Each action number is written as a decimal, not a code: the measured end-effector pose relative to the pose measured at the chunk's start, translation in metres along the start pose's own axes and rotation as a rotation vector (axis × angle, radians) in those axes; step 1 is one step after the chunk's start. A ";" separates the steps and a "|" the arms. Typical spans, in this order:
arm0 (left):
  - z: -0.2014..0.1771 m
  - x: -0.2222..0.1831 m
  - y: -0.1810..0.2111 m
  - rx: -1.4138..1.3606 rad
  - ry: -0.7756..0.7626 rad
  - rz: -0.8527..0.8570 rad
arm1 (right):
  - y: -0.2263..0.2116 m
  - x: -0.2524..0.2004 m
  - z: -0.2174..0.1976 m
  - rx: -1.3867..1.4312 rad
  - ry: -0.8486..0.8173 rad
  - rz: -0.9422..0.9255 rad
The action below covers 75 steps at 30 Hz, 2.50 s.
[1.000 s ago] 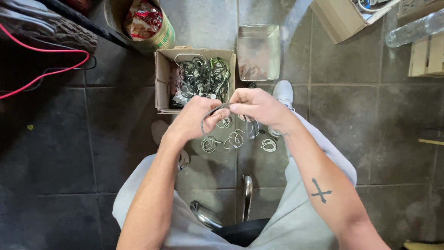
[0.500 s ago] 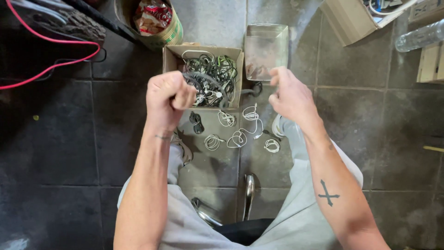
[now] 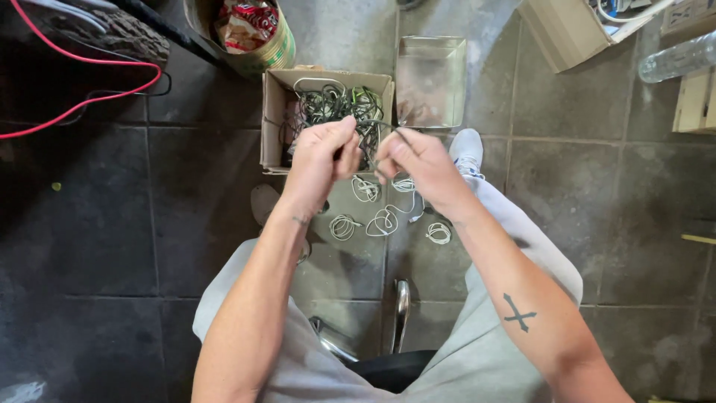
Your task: The person is seen untangling various cables from a box, coiling them neatly, and testing a pink hexagonal power strip by plugging in cables and connecting them to a smartphone.
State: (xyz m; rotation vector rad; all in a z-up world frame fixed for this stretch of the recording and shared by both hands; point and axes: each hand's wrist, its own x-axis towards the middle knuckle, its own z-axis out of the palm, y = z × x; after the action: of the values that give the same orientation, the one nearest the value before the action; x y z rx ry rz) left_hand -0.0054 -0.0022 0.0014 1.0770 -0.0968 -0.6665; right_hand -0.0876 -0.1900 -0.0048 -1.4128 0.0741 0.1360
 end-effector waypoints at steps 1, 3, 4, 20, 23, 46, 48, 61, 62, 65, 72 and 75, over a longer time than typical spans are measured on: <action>0.006 -0.004 0.009 0.000 0.004 0.002 | 0.008 0.002 -0.005 0.000 -0.004 0.000; 0.018 -0.013 0.025 -0.373 -0.177 -0.072 | 0.025 0.004 -0.014 0.293 0.103 0.006; 0.016 -0.013 0.020 -0.374 -0.177 -0.074 | 0.016 0.004 -0.019 0.293 0.104 0.008; 0.005 -0.009 -0.006 -0.327 -0.251 0.047 | 0.040 -0.007 0.003 -0.557 -0.545 0.456; -0.013 -0.009 0.010 0.091 -0.248 0.058 | 0.007 -0.002 -0.004 -0.344 -0.476 0.476; -0.018 -0.020 0.019 0.310 -0.516 -0.035 | 0.046 0.010 -0.037 -0.591 0.022 0.054; -0.027 -0.009 -0.022 -0.030 0.039 -0.026 | 0.112 0.008 -0.038 -0.553 -0.154 -0.159; -0.005 -0.003 -0.020 1.268 -0.363 -0.199 | -0.001 -0.036 -0.024 -0.242 -0.339 0.309; -0.012 -0.001 -0.035 1.224 -0.456 -0.162 | -0.006 -0.047 -0.032 -0.104 -0.248 0.378; 0.004 -0.003 -0.039 1.098 -0.572 -0.127 | -0.010 -0.085 -0.044 0.277 -0.068 0.349; 0.044 -0.003 -0.055 0.992 -0.508 -0.018 | -0.159 -0.135 -0.072 0.511 0.726 0.137; 0.048 -0.007 -0.043 0.978 -0.489 -0.048 | -0.209 -0.158 -0.186 0.751 0.711 -0.232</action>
State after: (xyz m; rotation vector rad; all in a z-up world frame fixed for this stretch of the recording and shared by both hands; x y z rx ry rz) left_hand -0.0486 -0.0487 -0.0092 1.8226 -0.8930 -0.9452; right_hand -0.2092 -0.4128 0.1916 -0.6516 0.4940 -0.5459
